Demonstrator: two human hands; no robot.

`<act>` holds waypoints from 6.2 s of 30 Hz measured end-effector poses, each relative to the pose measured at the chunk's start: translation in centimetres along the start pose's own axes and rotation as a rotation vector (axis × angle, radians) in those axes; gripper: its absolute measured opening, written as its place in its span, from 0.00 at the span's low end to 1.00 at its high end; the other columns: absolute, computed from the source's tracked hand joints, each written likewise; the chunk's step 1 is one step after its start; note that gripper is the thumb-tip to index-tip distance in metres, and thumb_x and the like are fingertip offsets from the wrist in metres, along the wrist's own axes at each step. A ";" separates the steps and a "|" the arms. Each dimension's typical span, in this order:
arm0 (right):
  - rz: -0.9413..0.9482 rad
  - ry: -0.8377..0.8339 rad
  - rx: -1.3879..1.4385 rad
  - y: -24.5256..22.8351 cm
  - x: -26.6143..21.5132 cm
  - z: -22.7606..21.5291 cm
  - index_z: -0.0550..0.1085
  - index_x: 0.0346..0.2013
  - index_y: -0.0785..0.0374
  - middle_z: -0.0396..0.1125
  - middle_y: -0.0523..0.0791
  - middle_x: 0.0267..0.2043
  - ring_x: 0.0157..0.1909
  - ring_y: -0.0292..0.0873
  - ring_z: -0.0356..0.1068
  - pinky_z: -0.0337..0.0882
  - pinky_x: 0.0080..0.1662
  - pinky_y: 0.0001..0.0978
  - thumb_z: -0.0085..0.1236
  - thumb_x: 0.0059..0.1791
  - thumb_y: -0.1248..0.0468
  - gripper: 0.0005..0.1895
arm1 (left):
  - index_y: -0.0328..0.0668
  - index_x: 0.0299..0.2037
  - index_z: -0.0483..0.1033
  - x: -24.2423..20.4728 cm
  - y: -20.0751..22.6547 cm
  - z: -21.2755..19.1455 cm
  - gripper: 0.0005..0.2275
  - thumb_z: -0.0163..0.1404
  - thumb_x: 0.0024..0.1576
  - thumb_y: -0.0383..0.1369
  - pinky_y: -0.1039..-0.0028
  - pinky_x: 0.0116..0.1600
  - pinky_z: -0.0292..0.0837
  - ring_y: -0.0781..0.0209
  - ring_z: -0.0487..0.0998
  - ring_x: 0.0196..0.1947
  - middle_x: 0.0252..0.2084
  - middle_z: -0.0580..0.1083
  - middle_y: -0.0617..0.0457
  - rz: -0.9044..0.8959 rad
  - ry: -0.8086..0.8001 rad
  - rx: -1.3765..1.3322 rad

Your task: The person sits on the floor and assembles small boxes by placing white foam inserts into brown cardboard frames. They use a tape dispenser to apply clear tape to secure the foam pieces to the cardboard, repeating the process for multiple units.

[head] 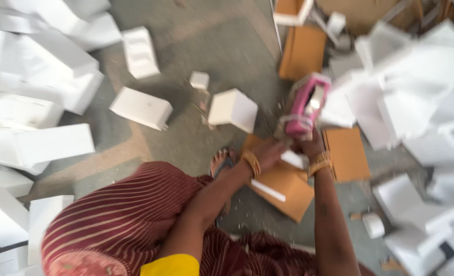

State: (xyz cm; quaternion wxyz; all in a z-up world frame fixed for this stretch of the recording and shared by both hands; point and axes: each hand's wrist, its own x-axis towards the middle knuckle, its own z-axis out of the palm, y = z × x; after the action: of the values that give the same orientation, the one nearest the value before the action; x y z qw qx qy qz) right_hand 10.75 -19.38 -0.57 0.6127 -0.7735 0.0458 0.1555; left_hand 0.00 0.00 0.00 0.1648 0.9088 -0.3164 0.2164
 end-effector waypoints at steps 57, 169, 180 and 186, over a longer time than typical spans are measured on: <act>0.029 -0.082 0.284 3.4 -19.6 -3.5 0.59 0.65 0.67 0.69 0.53 0.50 0.43 0.41 0.68 0.69 0.41 0.36 0.69 0.43 0.51 0.43 | 0.38 0.60 0.67 -3.2 4.9 -7.1 0.19 0.58 0.63 0.33 0.58 0.53 0.73 0.42 0.77 0.51 0.53 0.72 0.40 -0.492 0.117 -0.368; 0.011 -0.101 0.598 5.3 -16.0 2.3 0.75 0.45 0.67 0.72 0.42 0.34 0.31 0.33 0.69 0.71 0.36 0.25 0.59 0.54 0.67 0.07 | 0.41 0.51 0.70 4.5 -1.9 3.1 0.29 0.71 0.39 0.31 0.53 0.62 0.65 0.35 0.68 0.57 0.56 0.65 0.41 -0.285 -0.257 -0.361; 0.178 -0.021 0.561 7.5 -12.3 2.9 0.73 0.47 0.72 0.73 0.45 0.33 0.28 0.35 0.72 0.74 0.31 0.25 0.62 0.50 0.68 0.13 | 0.37 0.48 0.68 4.2 -3.3 3.6 0.26 0.67 0.40 0.24 0.53 0.62 0.65 0.35 0.68 0.58 0.56 0.67 0.41 -0.242 -0.303 -0.486; 0.178 0.173 0.382 6.7 -11.9 3.9 0.76 0.39 0.72 0.71 0.45 0.24 0.21 0.35 0.67 0.69 0.25 0.26 0.59 0.53 0.59 0.15 | 0.36 0.49 0.68 3.8 -2.6 2.7 0.26 0.66 0.40 0.23 0.53 0.62 0.66 0.36 0.69 0.57 0.54 0.67 0.41 -0.195 -0.256 -0.513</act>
State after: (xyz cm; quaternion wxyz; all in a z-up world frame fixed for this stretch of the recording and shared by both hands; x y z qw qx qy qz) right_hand -2.98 -18.69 -4.03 0.7257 -0.6469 0.1948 0.1303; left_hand 5.12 -1.12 -0.86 0.3675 0.8835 -0.2903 -0.0039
